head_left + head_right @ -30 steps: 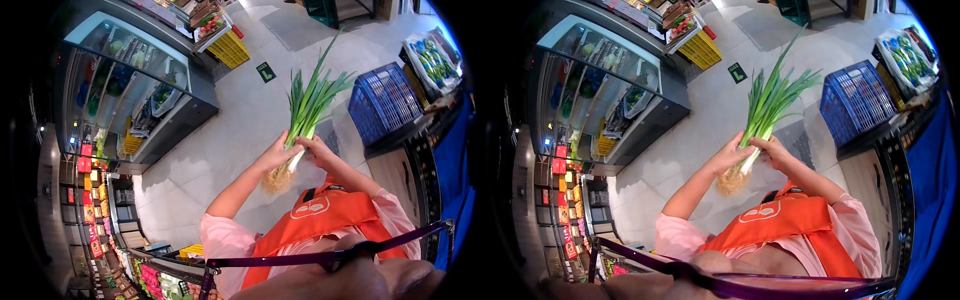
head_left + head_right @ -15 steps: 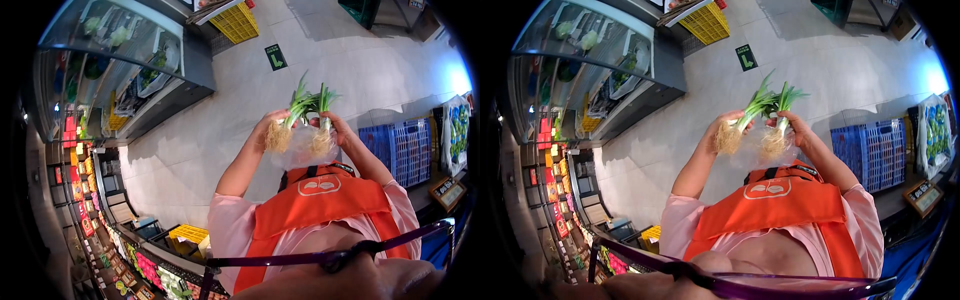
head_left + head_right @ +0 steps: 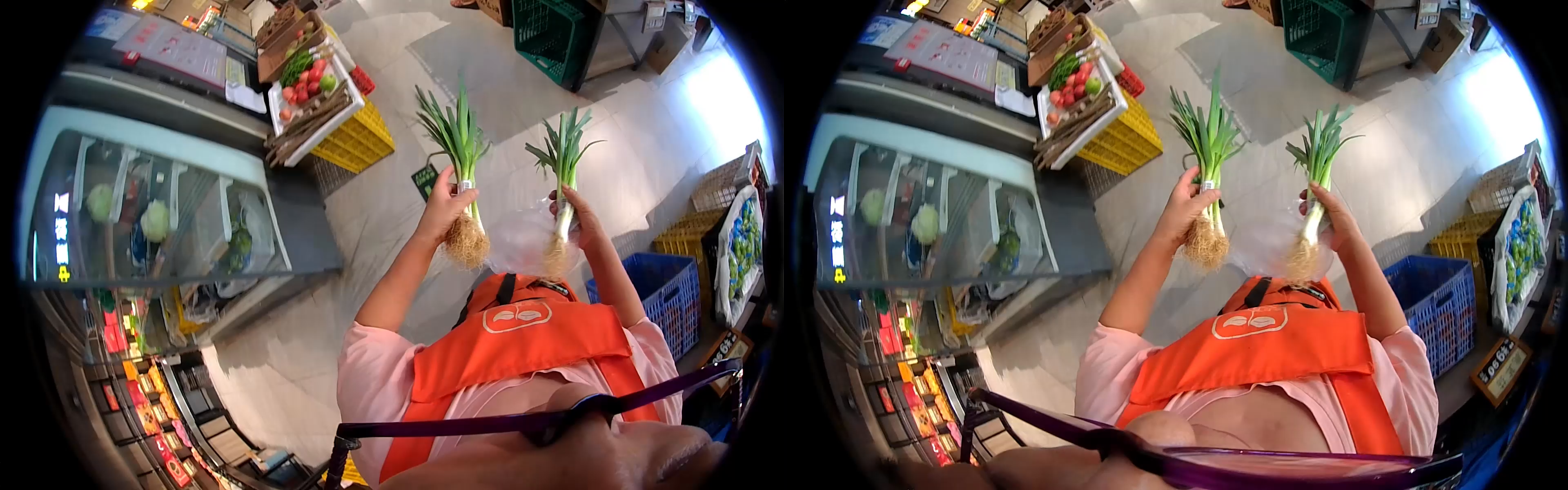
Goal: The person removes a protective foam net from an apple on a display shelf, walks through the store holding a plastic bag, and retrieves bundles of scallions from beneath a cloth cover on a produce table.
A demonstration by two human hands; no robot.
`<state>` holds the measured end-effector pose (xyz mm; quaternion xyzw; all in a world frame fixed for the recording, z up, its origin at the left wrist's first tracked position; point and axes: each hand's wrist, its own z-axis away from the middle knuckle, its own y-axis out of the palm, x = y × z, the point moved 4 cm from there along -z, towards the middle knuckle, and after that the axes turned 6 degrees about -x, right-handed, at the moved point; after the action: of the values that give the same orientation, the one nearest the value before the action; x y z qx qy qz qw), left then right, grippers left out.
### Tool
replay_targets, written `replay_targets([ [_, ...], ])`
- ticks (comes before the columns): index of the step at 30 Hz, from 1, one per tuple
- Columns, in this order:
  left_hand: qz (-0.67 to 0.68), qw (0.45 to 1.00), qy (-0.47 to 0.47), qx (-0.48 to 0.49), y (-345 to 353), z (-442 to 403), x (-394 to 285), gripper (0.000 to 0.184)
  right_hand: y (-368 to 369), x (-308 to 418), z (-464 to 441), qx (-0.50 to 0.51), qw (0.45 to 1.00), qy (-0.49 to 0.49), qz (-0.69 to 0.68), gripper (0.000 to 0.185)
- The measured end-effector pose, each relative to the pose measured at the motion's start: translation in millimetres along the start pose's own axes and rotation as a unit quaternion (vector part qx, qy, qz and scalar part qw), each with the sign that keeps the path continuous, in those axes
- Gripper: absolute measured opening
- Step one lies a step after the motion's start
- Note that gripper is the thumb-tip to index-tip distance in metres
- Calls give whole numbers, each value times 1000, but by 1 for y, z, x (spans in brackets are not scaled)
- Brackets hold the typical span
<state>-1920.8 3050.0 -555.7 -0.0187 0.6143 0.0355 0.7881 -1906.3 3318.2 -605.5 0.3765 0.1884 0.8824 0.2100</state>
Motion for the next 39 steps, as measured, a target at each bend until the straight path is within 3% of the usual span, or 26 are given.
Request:
replay_targets([
  [3, 137, 964, -225, 45, -8, -89, -6, 43, 37, 46, -75, 90, 996, 0, -7, 32],
  [4, 111, 958, -253, 78, -11, -118, -5, 32, 50, 59, -103, 86, 996, -8, -1, 32],
  [10, 163, 938, -302, 46, -6, -238, -35, 29, 137, 145, -232, 157, 984, 79, 8, 33],
  [13, 189, 942, -277, 1, -10, -302, -56, 32, 188, 191, -280, 228, 967, 112, -1, 34],
  [17, 185, 964, -188, -27, -19, -395, -101, 40, 242, 236, -365, 252, 961, 105, 38, 34],
  [21, 156, 975, -154, -33, -37, -513, -111, 51, 283, 273, -470, 69, 991, 100, 58, 28],
  [22, 161, 972, -166, -30, -44, -548, -113, 57, 292, 284, -502, 67, 993, 64, 67, 35],
  [25, 156, 974, -166, -3, -66, -654, -111, 56, 311, 333, -564, 38, 996, 81, 29, 35],
  [30, 148, 963, -222, 30, -83, -767, -181, 50, 374, 413, -633, 131, 989, 50, -37, 41],
  [32, 140, 964, -204, 93, -92, -815, -208, 48, 410, 443, -658, 169, 984, 23, -50, 47],
  [36, 154, 972, -143, 110, -114, -913, -238, 46, 459, 488, -752, 332, 936, 31, -112, 49],
  [39, 173, 973, -119, 97, -130, -997, -248, 43, 497, 525, -835, 332, 936, 25, -111, 47],
])
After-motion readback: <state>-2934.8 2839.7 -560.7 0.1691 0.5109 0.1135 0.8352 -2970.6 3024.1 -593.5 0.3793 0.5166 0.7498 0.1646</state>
